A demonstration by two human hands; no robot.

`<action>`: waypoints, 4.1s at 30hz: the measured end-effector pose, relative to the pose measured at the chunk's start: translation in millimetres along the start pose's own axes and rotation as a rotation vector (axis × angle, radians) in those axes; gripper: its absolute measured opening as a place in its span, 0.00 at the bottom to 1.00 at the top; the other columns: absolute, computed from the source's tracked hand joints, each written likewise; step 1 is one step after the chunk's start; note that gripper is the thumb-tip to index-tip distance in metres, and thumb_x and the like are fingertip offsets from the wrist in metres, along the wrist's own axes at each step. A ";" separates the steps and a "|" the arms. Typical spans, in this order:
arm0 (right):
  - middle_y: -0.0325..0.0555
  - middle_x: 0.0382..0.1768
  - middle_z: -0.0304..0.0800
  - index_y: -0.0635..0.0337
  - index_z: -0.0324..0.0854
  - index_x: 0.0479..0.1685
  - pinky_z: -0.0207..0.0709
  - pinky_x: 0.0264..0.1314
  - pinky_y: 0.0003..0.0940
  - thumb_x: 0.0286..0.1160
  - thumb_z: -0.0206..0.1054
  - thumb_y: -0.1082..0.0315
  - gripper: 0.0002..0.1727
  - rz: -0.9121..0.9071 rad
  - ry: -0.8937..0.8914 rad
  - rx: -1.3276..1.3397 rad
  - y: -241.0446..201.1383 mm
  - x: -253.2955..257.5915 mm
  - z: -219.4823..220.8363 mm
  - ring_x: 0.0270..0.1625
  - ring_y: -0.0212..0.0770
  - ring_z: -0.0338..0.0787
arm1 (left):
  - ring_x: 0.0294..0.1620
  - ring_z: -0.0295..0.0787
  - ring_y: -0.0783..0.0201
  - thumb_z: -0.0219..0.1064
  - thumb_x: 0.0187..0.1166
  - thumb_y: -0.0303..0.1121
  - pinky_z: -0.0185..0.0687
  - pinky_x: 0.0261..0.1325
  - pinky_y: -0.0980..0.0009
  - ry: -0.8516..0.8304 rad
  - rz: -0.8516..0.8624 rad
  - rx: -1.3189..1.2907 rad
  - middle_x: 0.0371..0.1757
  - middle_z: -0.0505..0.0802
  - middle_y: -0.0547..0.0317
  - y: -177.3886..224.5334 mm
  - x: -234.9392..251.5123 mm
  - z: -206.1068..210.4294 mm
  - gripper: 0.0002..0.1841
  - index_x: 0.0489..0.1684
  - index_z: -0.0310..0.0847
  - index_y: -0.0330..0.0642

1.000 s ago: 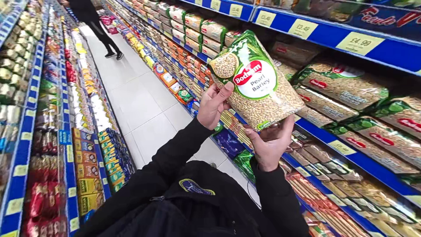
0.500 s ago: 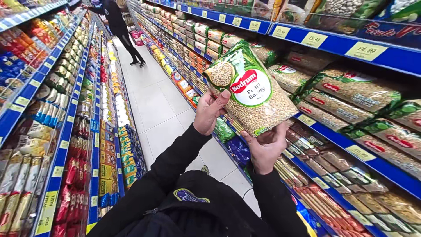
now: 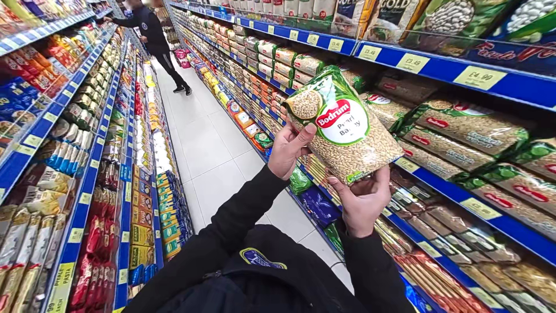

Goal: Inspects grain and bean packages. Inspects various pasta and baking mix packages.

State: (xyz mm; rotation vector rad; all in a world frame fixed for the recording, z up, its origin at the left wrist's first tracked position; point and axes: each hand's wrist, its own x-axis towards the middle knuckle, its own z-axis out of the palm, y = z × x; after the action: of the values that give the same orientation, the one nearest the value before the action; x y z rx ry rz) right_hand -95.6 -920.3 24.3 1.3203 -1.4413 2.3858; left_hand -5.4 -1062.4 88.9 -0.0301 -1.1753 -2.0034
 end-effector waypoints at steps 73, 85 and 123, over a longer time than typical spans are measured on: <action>0.58 0.65 0.85 0.79 0.35 0.90 0.94 0.41 0.33 0.58 0.85 0.65 0.66 0.183 0.093 -0.236 13.2 -10.8 -72.1 0.49 0.42 0.95 | 0.51 0.94 0.52 0.61 0.87 0.32 0.93 0.54 0.56 -0.049 -0.433 -0.069 0.55 0.91 0.42 -112.1 47.8 5.2 0.20 0.72 0.64 0.32; 0.49 0.64 0.90 0.66 0.53 0.91 0.95 0.39 0.37 0.64 0.81 0.61 0.54 0.479 0.121 -0.458 89.9 -2.2 -92.9 0.48 0.44 0.97 | 0.49 0.93 0.51 0.62 0.88 0.33 0.92 0.53 0.57 -0.014 -0.543 -0.095 0.57 0.89 0.40 -204.7 218.3 -12.5 0.21 0.74 0.67 0.32; 0.47 0.56 0.95 0.64 0.78 0.74 0.93 0.47 0.36 0.69 0.76 0.59 0.33 0.724 0.147 -0.479 188.0 5.9 -76.1 0.47 0.42 0.97 | 0.19 0.91 0.62 0.61 0.87 0.52 0.90 0.28 0.67 -0.426 -0.672 0.594 0.21 0.93 0.49 -281.5 311.5 -9.5 0.30 0.29 0.87 0.28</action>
State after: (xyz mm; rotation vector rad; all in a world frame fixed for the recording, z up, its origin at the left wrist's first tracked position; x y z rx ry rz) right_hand -231.2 -971.2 -117.8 0.5481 -2.5404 2.1404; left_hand -395.2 -1191.2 0.4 0.2844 -2.2530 -2.1605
